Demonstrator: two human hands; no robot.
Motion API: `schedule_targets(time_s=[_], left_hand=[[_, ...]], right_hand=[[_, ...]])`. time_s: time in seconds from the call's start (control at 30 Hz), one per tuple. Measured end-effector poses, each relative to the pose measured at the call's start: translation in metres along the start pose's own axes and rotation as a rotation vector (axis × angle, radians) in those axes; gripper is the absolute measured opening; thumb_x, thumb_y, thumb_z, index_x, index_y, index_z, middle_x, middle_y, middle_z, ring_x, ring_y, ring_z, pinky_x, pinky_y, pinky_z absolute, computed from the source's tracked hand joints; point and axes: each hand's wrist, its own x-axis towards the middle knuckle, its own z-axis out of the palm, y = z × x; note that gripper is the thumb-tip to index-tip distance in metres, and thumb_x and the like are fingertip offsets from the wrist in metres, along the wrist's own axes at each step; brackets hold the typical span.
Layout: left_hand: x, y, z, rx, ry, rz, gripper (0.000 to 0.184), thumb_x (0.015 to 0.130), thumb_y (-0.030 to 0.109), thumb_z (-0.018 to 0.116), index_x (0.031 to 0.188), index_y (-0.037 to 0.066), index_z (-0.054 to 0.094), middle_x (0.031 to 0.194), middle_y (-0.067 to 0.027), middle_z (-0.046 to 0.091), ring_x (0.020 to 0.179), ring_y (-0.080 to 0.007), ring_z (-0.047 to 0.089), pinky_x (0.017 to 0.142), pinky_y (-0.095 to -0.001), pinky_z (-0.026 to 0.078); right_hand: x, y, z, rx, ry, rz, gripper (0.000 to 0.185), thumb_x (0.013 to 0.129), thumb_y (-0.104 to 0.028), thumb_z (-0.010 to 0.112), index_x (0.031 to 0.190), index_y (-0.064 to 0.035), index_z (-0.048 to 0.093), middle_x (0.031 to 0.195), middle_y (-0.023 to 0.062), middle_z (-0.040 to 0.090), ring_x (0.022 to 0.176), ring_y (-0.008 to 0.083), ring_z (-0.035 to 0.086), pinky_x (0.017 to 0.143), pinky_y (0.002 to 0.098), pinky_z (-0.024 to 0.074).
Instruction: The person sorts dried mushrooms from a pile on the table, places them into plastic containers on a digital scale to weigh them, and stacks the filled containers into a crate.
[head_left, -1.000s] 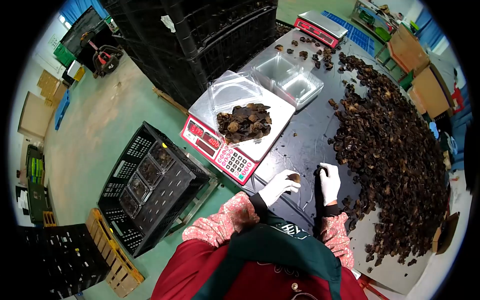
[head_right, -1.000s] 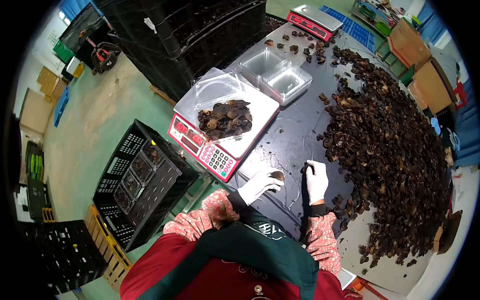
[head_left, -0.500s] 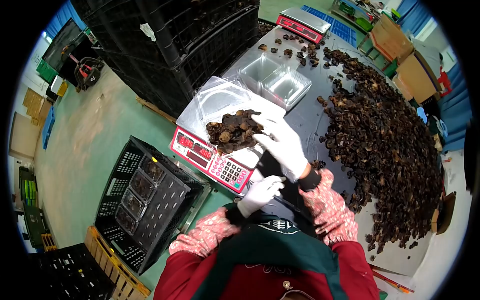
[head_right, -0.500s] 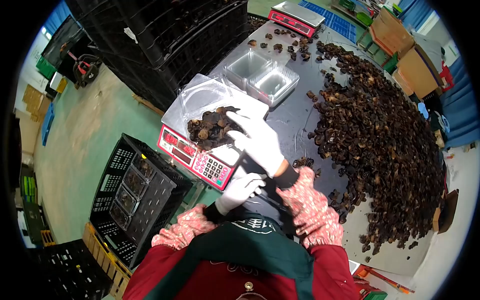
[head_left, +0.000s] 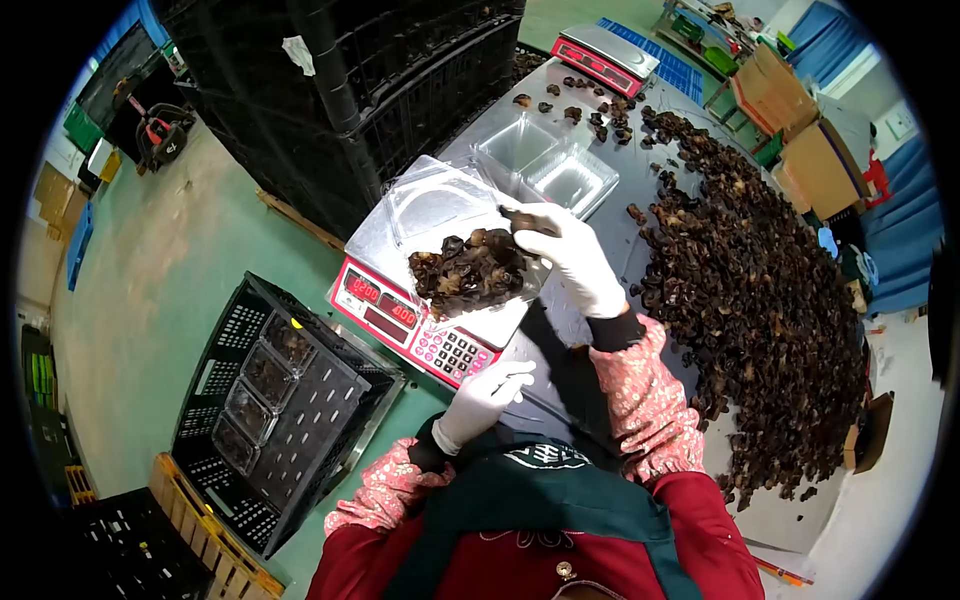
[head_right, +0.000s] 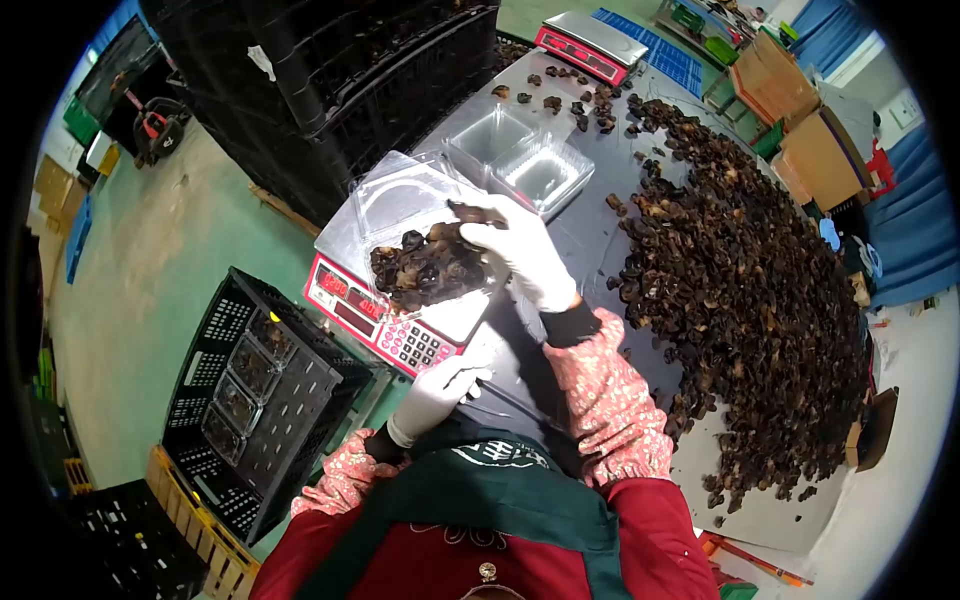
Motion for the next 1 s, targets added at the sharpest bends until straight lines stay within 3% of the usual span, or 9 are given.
schedule_targets(time_s=[0.2,0.33,0.47,0.6,0.63,0.73,0.83,0.9,1.0], left_hand=[[-0.002,0.012,0.008,-0.192,-0.005,-0.094,0.025,0.095,0.006,0.057,0.118,-0.002,0.063,0.108,-0.0091,0.067,0.071,-0.0129,0.065,0.068,-0.0246,0.055],[-0.013,0.007,0.003,0.203,-0.034,0.181,0.026,0.093,0.002,0.054,0.116,-0.001,0.066,0.092,-0.0062,0.069,0.067,-0.0085,0.061,0.066,-0.0222,0.052],[-0.033,0.010,-0.014,-0.066,0.006,-0.143,0.022,0.093,0.002,0.052,0.109,-0.001,0.067,0.085,-0.0036,0.067,0.059,-0.0072,0.055,0.057,-0.0208,0.045],[-0.052,-0.003,-0.045,0.033,0.339,-0.243,0.021,0.096,0.005,0.047,0.100,0.002,0.068,0.074,-0.0017,0.062,0.055,-0.0056,0.050,0.053,-0.0192,0.040],[-0.049,0.007,-0.050,-0.390,0.533,-0.491,0.023,0.099,0.011,0.046,0.093,0.001,0.066,0.071,-0.0011,0.061,0.053,-0.0043,0.047,0.051,-0.0197,0.037],[-0.042,-0.006,-0.062,-0.390,0.789,-0.398,0.023,0.101,0.012,0.043,0.097,0.002,0.064,0.067,-0.0014,0.058,0.051,-0.0043,0.044,0.049,-0.0202,0.035],[-0.014,-0.004,-0.070,-0.331,0.818,-0.499,0.033,0.102,0.019,0.046,0.130,0.002,0.053,0.068,-0.0030,0.060,0.047,-0.0062,0.046,0.047,-0.0214,0.037],[0.001,-0.004,-0.071,-0.275,0.740,-0.565,0.053,0.102,0.023,0.049,0.149,0.005,0.035,0.071,-0.0042,0.064,0.045,-0.0073,0.048,0.046,-0.0230,0.040],[0.022,0.000,-0.067,-0.202,0.665,-0.583,0.050,0.103,0.019,0.046,0.150,0.007,0.036,0.070,-0.0027,0.061,0.045,-0.0063,0.047,0.044,-0.0208,0.039]], right_hand=[[-0.072,0.088,-0.096,-0.596,0.298,-0.016,0.036,0.084,-0.006,0.068,0.119,-0.0028,0.064,0.107,0.0065,0.066,0.097,0.0165,0.063,0.089,0.0290,0.0494],[-0.101,0.131,-0.134,-1.105,0.387,-0.095,0.036,0.081,-0.010,0.072,0.116,-0.0088,0.066,0.102,0.0127,0.063,0.096,0.0295,0.064,0.086,0.0351,0.0504],[-0.111,0.127,-0.139,-1.444,0.217,0.004,0.042,0.081,-0.021,0.073,0.122,-0.0104,0.065,0.112,0.0145,0.063,0.101,0.0326,0.062,0.088,0.0396,0.0501],[-0.097,0.097,-0.128,-1.317,0.289,-0.129,0.040,0.086,-0.025,0.071,0.122,-0.0089,0.065,0.121,0.0162,0.061,0.108,0.0317,0.062,0.092,0.0370,0.0499],[-0.086,0.085,-0.121,-1.199,0.284,-0.143,0.037,0.087,-0.023,0.070,0.120,-0.0082,0.066,0.118,0.0155,0.062,0.106,0.0304,0.062,0.091,0.0357,0.0499],[-0.043,0.056,-0.087,-0.766,0.286,-0.173,0.022,0.092,-0.013,0.064,0.110,-0.0023,0.070,0.103,0.0111,0.069,0.097,0.0203,0.066,0.087,0.0284,0.0497],[0.011,0.053,-0.058,-0.641,0.318,-0.203,0.023,0.093,-0.015,0.064,0.110,-0.0010,0.069,0.105,0.0101,0.070,0.097,0.0165,0.066,0.086,0.0281,0.0500],[0.051,0.068,-0.042,-0.649,0.307,-0.208,0.029,0.094,-0.021,0.060,0.116,-0.0031,0.065,0.109,0.0151,0.068,0.101,0.0295,0.064,0.087,0.0346,0.0510],[0.099,0.091,-0.021,-0.941,0.284,-0.236,0.044,0.096,-0.037,0.056,0.126,-0.0046,0.059,0.115,0.0168,0.067,0.109,0.0361,0.062,0.089,0.0383,0.0503]])
